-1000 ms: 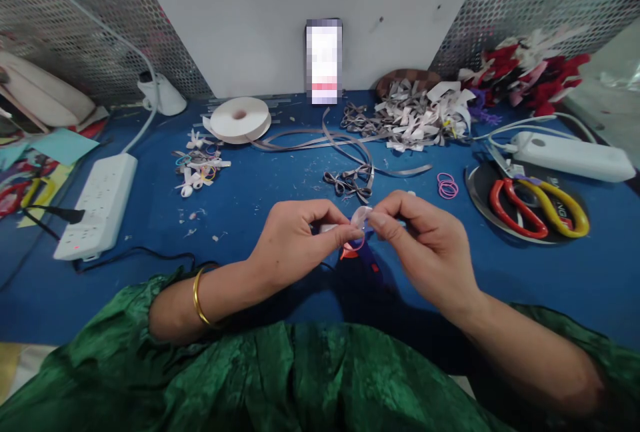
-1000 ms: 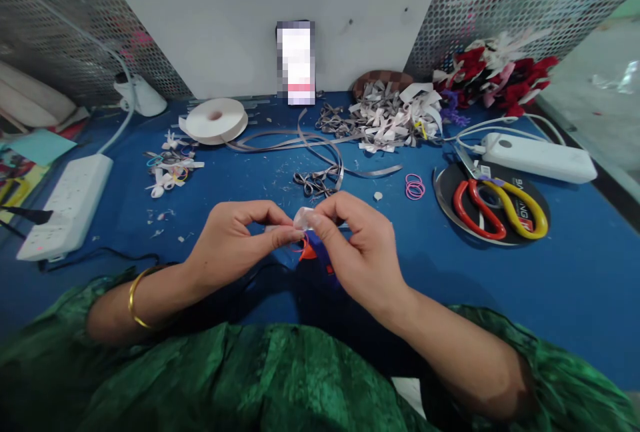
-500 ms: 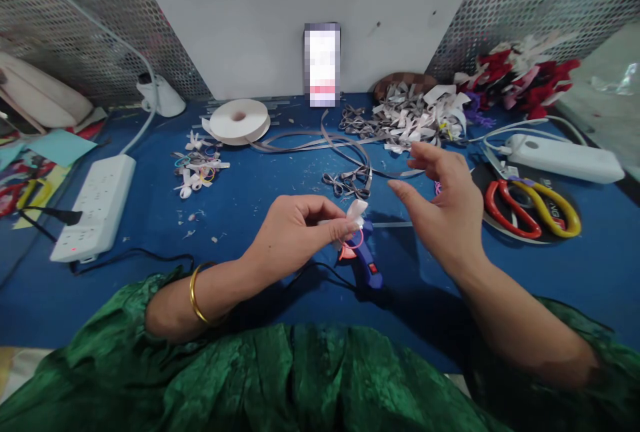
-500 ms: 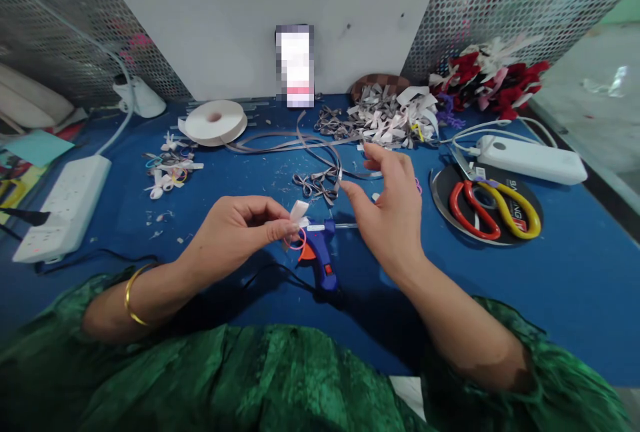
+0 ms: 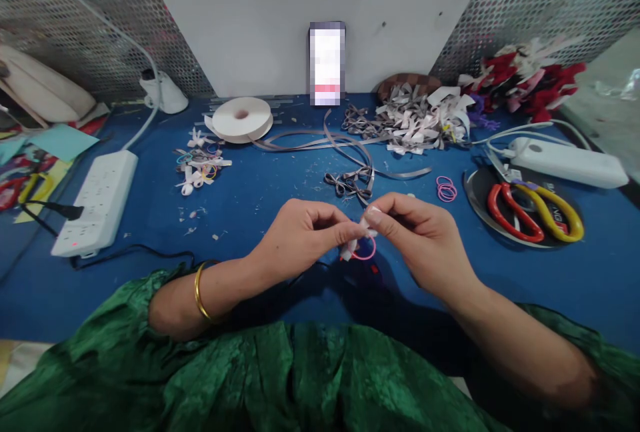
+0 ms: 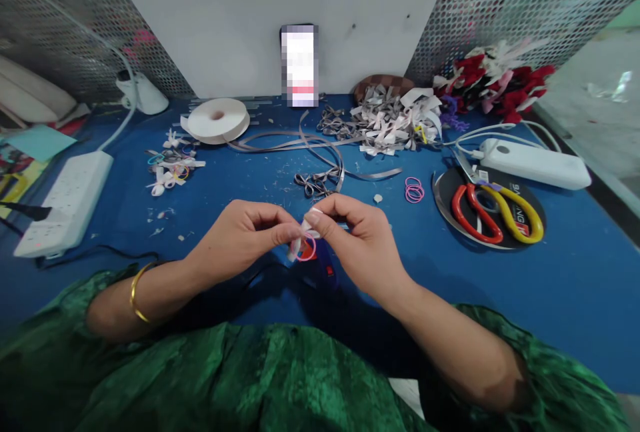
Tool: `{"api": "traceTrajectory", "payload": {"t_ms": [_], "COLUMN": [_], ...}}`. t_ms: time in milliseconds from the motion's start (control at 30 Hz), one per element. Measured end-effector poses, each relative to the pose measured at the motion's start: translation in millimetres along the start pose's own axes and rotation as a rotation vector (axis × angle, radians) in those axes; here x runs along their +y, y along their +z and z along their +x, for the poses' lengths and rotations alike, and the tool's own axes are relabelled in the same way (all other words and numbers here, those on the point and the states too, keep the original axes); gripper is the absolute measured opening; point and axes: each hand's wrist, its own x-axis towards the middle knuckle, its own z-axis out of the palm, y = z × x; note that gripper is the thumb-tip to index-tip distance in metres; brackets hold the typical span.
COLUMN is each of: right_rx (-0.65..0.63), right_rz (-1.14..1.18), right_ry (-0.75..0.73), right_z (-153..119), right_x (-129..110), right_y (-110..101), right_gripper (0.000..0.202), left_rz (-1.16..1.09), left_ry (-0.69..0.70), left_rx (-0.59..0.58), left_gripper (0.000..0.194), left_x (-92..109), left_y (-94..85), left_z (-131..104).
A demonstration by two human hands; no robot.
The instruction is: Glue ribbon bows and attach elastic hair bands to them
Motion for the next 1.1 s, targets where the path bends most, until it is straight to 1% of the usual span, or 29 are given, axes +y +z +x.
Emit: {"api": "traceTrajectory", "payload": {"t_ms": [67, 100, 233, 333, 433, 600, 733, 833, 967, 1033, 1100], "right_rx": [0.019, 0.024, 0.000, -0.015, -0.007, 0.031, 0.022, 0.004, -0.006, 0.003, 0.050], "right_rz": [0.029, 0.038, 0.049, 0.049, 0.049, 0.061, 0.064, 0.067, 0.139, 0.167, 0.183], "right_ry": [0.022, 0.024, 0.020, 0.029, 0.028, 0.040, 0.028, 0.031, 0.070, 0.079, 0.074], "right_z": [1.0, 1.3, 1.5, 1.2, 1.3, 1.7, 2.0, 2.2, 2.6, 2.8, 3.3], "right_x": [-0.1, 0.1, 2.2, 3.7, 4.1, 4.3, 5.1, 4.8, 4.1, 4.9, 6.5], "right_y": [-0.8, -0.8, 1.3, 2.5, 2.7, 1.3, 1.4, 1.6, 1.4, 1.0, 0.4], "right_gripper": [0.020, 0.020, 0.020, 0.019, 0.019, 0.020, 0.019, 0.019, 0.015, 0.014, 0.015], "left_rz": [-0.011, -0.017, -0.006, 0.042, 0.026, -0.101, -0.122, -0.104, -0.093, -0.113, -0.140], "left_ry": [0.026, 0.031, -0.003, -0.012, -0.001, -0.005, -0.022, -0.026, -0.047, -0.056, -0.059], "left_rx": [0.017, 0.020, -0.020, -0.009, -0.009, -0.027, -0.063, -0.041, -0.014, -0.025, -0.032], "left_gripper": [0.038, 0.038, 0.024, 0.018, 0.018, 0.027, 0.019, 0.016, 0.014, 0.014, 0.016], "left_x": [-0.8, -1.0, 0.7, 2.3, 1.5, -2.2, -3.0, -2.6, -2.9, -3.2, -3.1], "left_y": [-0.5, -0.5, 0.3, 0.6, -0.1, -1.6, -1.3, -1.1, -1.6, -1.5, -1.1], "left_z": [0.2, 0.3, 0.0, -0.3, -0.1, 1.0, 1.5, 1.2, 1.1, 1.2, 1.1]}}
